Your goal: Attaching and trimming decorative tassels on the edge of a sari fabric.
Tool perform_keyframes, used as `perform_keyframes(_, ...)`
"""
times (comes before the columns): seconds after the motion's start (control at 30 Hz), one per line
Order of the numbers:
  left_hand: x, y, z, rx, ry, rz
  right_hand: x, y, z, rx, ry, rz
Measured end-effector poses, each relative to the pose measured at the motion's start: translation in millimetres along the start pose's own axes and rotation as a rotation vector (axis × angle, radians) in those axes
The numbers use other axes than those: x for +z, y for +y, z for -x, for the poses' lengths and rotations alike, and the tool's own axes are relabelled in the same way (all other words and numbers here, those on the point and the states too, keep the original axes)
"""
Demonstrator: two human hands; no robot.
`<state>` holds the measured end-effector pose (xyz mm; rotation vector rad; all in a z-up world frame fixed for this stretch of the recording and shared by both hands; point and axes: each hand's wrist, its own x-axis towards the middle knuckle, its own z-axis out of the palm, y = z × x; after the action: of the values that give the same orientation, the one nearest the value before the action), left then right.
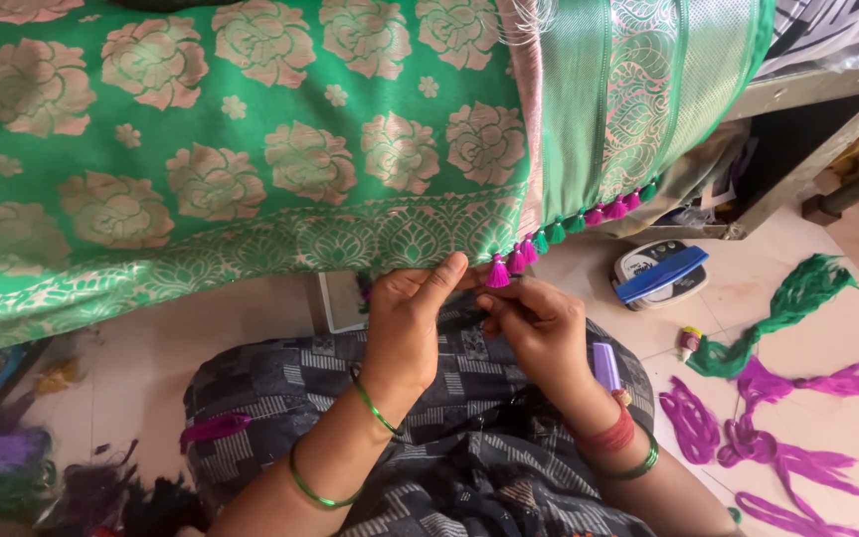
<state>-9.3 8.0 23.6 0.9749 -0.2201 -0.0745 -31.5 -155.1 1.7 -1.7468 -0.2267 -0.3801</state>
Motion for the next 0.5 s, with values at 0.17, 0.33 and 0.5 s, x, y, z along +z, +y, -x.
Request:
perform_keyframes(0.17, 1, 4, -1, -0.046, -0.008, 0.04, 1, -1, 0, -0.052, -0.002, 0.04)
perform_keyframes(0.33, 2, 2, -3, -0.096, 0.005, 0.11, 1, 0, -1, -0.093, 0.004, 0.057)
perform_keyframes(0.5, 5, 1, -2, -0.08, 0.051, 0.045, 9, -9, -3, -0.056, 0.019, 0.054)
